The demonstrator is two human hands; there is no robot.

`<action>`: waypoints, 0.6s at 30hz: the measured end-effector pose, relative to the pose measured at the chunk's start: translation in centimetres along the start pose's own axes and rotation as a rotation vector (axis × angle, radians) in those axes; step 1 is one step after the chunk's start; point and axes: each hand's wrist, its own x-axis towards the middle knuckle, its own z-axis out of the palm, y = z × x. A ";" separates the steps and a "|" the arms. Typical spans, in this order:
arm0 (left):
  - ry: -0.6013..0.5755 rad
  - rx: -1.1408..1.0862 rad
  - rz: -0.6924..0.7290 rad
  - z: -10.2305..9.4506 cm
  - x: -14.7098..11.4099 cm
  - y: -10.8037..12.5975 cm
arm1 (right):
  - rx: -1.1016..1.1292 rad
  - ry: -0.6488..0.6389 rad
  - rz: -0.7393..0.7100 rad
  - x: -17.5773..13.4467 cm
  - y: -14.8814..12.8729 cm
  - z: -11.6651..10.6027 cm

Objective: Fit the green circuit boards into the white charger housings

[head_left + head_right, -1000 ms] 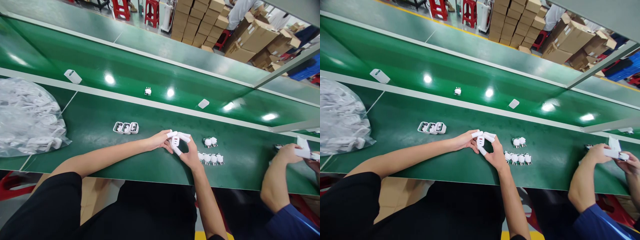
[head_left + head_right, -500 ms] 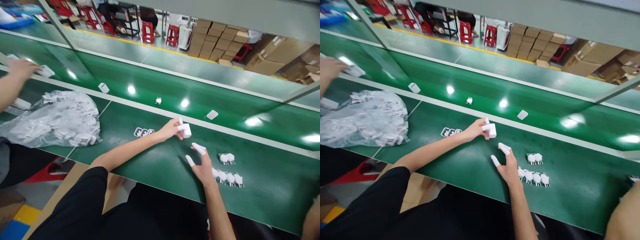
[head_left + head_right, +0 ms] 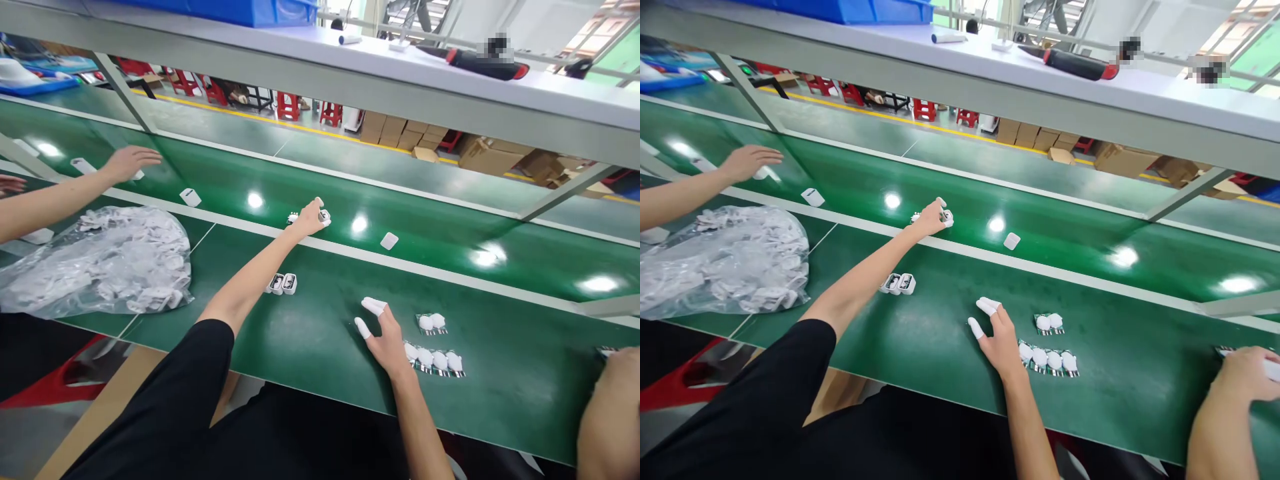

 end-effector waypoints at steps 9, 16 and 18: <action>-0.098 -0.122 0.139 4.3 -0.9 7.8 | -0.018 -0.019 -0.058 0.3 -0.7 0.1; -0.052 -0.173 -0.064 13.0 -2.9 14.5 | -0.037 -0.052 -0.072 0.3 -0.9 0.9; -0.036 -0.213 -0.076 12.9 -3.2 14.9 | -0.050 -0.066 -0.075 0.2 -1.2 1.2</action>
